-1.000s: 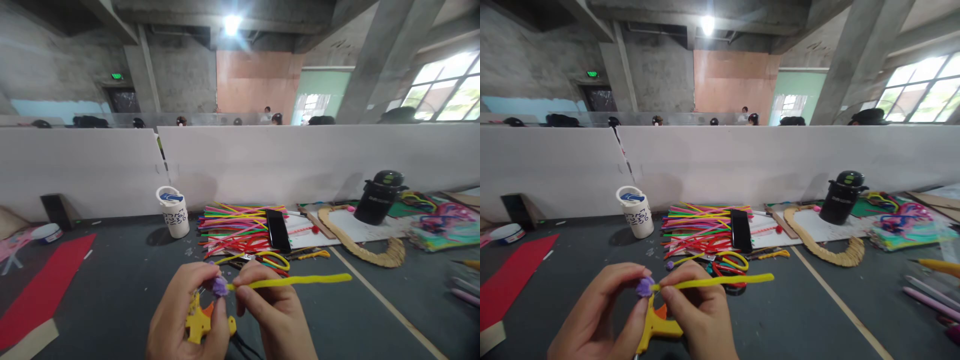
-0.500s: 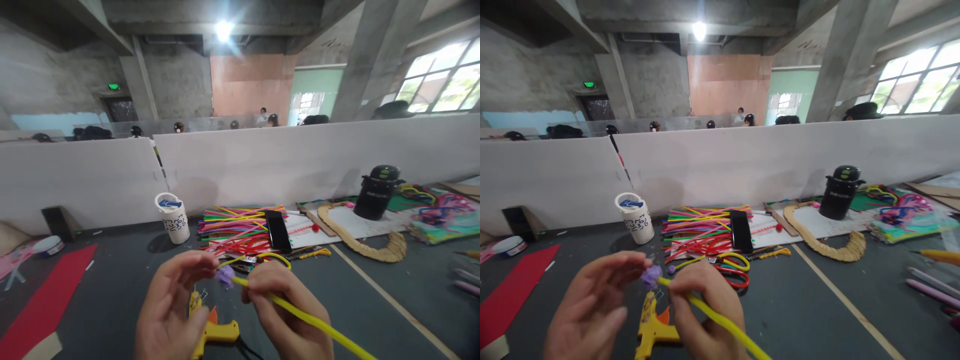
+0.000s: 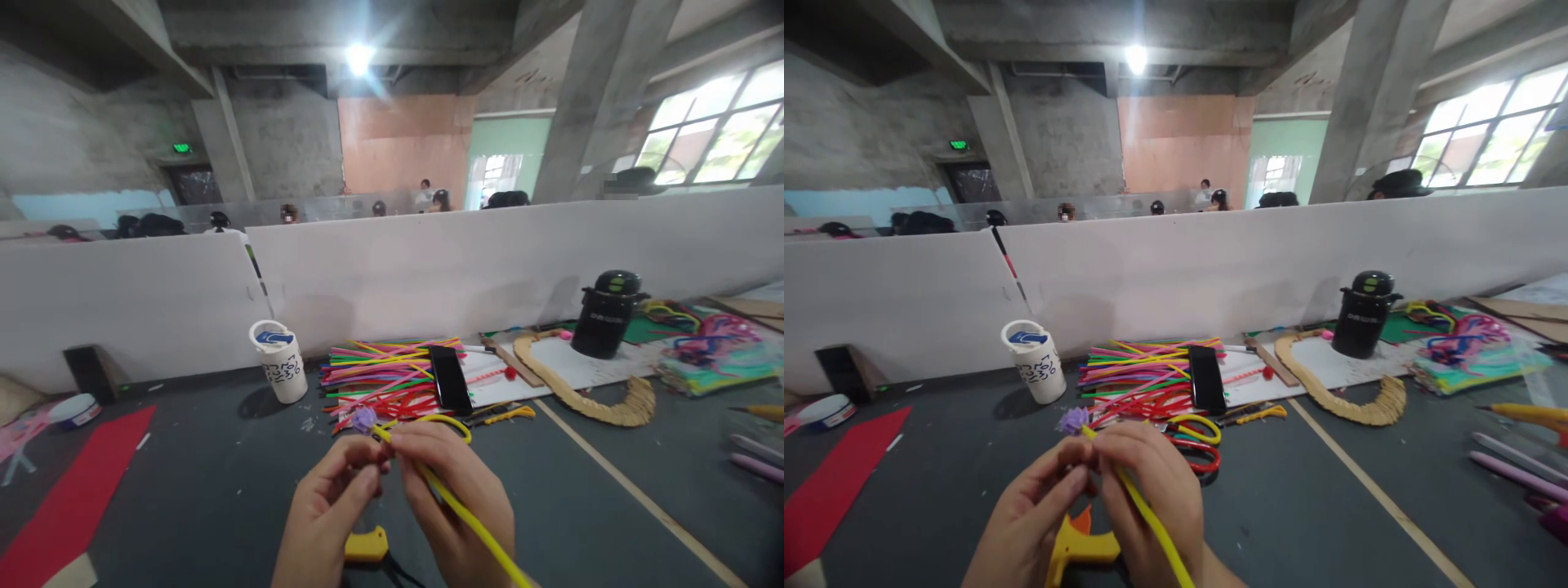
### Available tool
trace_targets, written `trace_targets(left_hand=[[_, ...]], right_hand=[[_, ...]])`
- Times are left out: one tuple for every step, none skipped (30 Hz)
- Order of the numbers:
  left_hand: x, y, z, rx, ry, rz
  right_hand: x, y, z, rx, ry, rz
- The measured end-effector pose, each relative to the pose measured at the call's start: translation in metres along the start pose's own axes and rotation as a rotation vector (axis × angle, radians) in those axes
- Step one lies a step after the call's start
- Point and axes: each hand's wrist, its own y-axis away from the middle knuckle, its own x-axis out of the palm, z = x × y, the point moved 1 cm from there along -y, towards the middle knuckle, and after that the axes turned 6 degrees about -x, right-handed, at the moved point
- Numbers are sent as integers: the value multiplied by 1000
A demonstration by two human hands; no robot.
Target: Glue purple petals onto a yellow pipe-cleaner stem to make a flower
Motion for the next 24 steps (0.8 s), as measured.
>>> trace_targets(left_hand=[[2, 0, 1, -26, 77, -2], [3, 0, 3, -75, 154, 18], [5, 1, 5, -126, 226, 47], [7, 2, 7, -176, 293, 92], [9, 3, 8, -210, 327, 119], [9, 4, 9, -236, 352, 136], [10, 6, 10, -267, 384, 146], [10, 7, 10, -296, 427, 130], [9, 8, 10, -321, 470, 103], [9, 8, 9, -341, 512, 69], [9, 9, 8, -350, 545, 34], [8, 9, 6, -345, 561, 4], [8, 8, 4, -331, 565, -21], [8, 7, 1, -303, 560, -47], [7, 6, -3, -269, 542, -77], [5, 4, -7, -234, 513, -119], [2, 2, -12, -185, 481, -165], [-1, 0, -16, -173, 436, -195], [-4, -3, -21, -160, 396, -200], [-9, -6, -25, -140, 383, -201], [-13, -9, -30, -121, 371, -201], [-17, -11, -34, -87, 358, -213], [-21, -13, -37, -57, 333, -214], [-23, -14, -39, -31, 304, -214]], right_hand=[[0, 1, -1, -56, 29, 2], [0, 1, -2, -122, 71, 9], [0, 2, -3, -192, 131, 12], [0, 2, -3, -260, 207, 5], [1, 2, -2, -321, 294, -10], [2, 3, -1, -372, 380, -33], [3, 3, 0, -404, 456, -58], [4, 4, 2, -417, 509, -85], [5, 5, 3, -422, 536, -101], [7, 5, 4, -425, 547, -99], [8, 6, 5, -431, 546, -87], [9, 6, 5, -439, 535, -70], [9, 7, 4, -450, 516, -51], [10, 7, 2, -463, 493, -26], [9, 8, 0, -477, 469, 4], [9, 8, -3, -497, 446, 39], [9, 9, -5, -526, 421, 83], [8, 9, -7, -556, 395, 140], [8, 10, -8, -584, 364, 207], [9, 12, -8, -603, 329, 282], [9, 14, -7, -609, 288, 349], [10, 16, -6, -616, 242, 395], [10, 18, -4, -613, 193, 421], [10, 20, -2, -596, 133, 421]])
